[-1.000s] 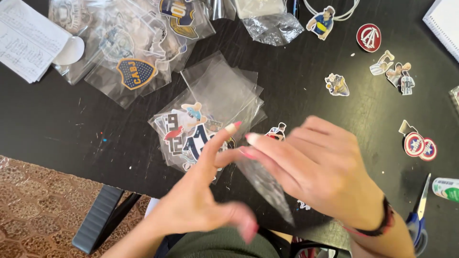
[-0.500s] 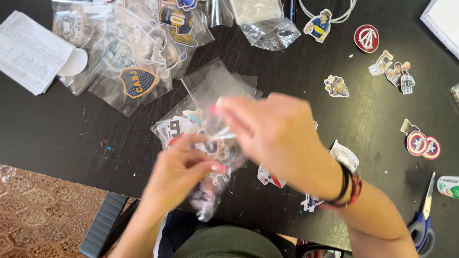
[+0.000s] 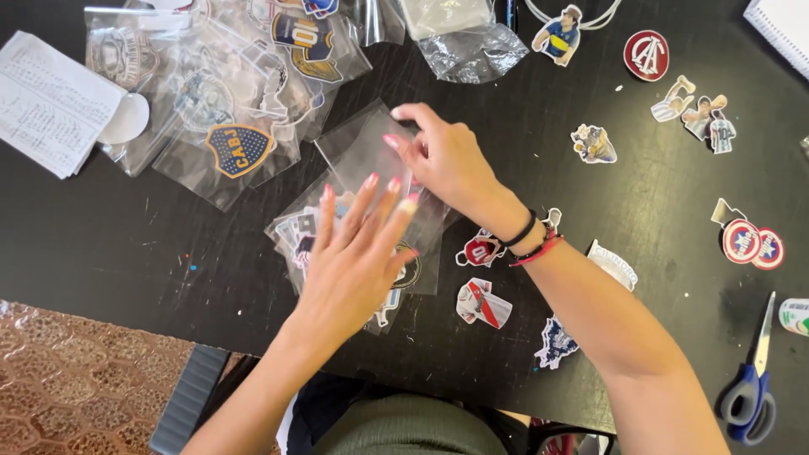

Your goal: The person places stickers into small clear plastic bags by hand and moves the filled bags to the side.

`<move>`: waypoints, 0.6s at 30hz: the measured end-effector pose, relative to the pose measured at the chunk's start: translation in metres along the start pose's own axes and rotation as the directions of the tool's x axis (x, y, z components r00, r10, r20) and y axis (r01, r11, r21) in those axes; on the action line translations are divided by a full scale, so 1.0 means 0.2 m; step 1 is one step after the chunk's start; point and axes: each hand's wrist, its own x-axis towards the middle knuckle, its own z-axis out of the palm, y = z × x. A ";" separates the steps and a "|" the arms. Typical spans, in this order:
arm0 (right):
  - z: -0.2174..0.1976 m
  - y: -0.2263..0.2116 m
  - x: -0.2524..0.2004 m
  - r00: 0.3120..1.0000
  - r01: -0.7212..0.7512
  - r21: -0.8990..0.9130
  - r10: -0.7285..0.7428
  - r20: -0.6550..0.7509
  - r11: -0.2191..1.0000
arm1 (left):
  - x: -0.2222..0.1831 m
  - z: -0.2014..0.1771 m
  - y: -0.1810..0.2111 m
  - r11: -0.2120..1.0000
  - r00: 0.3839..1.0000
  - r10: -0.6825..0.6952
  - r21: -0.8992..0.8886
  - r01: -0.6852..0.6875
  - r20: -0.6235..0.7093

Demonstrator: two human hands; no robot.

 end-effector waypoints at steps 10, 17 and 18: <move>-0.52 -0.22 -0.32 0.945 -0.058 0.253 0.135 -0.298 0.966 | -0.03 0.11 -0.01 0.999 0.992 -0.002 -0.049 0.008 0.126; -1.13 0.04 -1.14 0.950 -0.047 0.803 -0.221 0.219 0.595 | 0.05 -0.02 0.05 0.974 0.989 -0.030 -0.219 0.061 0.142; -1.14 -0.07 -1.24 0.968 -0.061 0.755 -0.146 0.204 0.653 | 0.07 0.00 0.05 0.970 0.988 -0.012 -0.238 0.048 0.151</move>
